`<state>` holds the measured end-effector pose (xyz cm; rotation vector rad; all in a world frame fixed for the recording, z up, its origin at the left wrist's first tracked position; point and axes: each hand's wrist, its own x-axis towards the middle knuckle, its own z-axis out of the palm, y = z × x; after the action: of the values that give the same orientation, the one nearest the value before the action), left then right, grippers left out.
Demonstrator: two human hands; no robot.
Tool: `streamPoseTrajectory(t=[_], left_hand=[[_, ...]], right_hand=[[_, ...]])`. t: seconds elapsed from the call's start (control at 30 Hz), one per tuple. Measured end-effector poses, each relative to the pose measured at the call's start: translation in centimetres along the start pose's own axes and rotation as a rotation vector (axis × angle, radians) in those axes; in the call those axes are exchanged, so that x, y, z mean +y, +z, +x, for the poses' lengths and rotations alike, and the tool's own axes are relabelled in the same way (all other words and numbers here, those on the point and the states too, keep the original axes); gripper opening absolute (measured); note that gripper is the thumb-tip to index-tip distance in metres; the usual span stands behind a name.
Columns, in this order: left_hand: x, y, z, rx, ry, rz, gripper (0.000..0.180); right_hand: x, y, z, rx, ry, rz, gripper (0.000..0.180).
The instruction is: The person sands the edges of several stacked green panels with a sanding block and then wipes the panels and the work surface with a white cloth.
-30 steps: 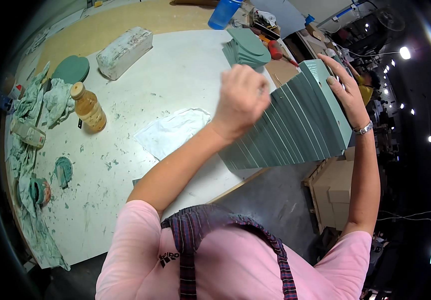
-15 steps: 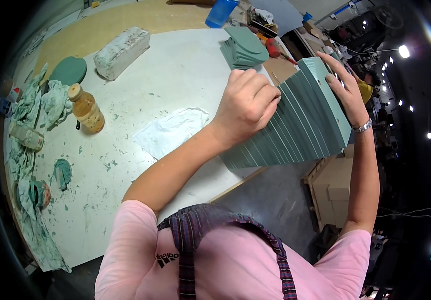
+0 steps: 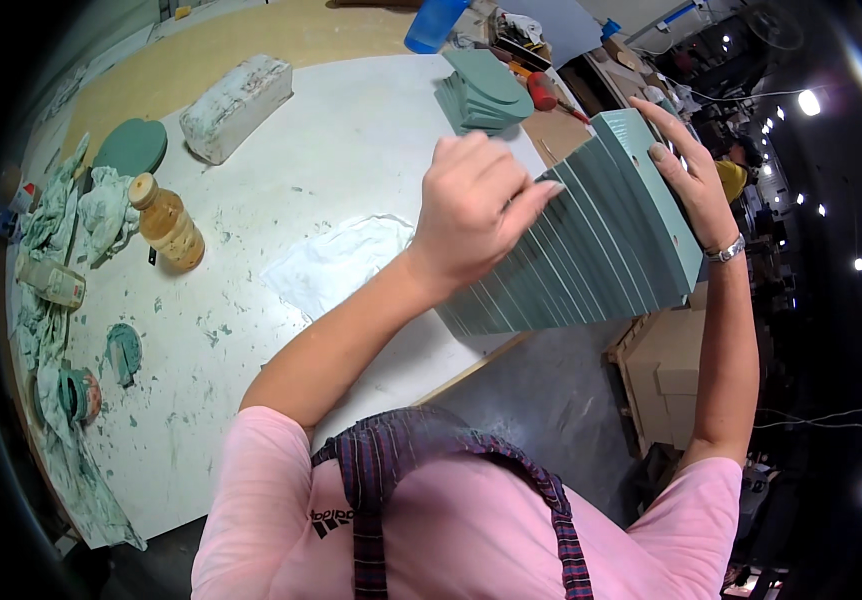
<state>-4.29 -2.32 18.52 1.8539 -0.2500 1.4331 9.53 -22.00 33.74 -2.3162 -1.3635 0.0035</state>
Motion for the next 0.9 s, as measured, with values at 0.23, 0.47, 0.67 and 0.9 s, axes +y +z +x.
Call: streamPoseTrajectory(t=[0.23,0.47,0.67,0.9], left_hand=[[-0.8,1.6,2.6,-0.045,-0.211,-0.464,0.012],[-0.9,1.5,3.6,-0.119,-0.389,-0.617,0.009],[-1.6,1.2,4.0,-0.202,-0.310,-0.505,0.009],[-0.6,1.4,4.0,-0.078,-0.187,-0.427,0.011]], right_hand=[[-0.2,0.2,-0.2,0.006,0.004,-0.005,0.055],[0.0,0.0,-0.2,0.014,0.030,-0.010,0.055],[-0.3,0.2,-0.1,0.011,0.035,-0.011,0.055],[-0.2,0.1,0.0,0.005,0.023,-0.010,0.055]])
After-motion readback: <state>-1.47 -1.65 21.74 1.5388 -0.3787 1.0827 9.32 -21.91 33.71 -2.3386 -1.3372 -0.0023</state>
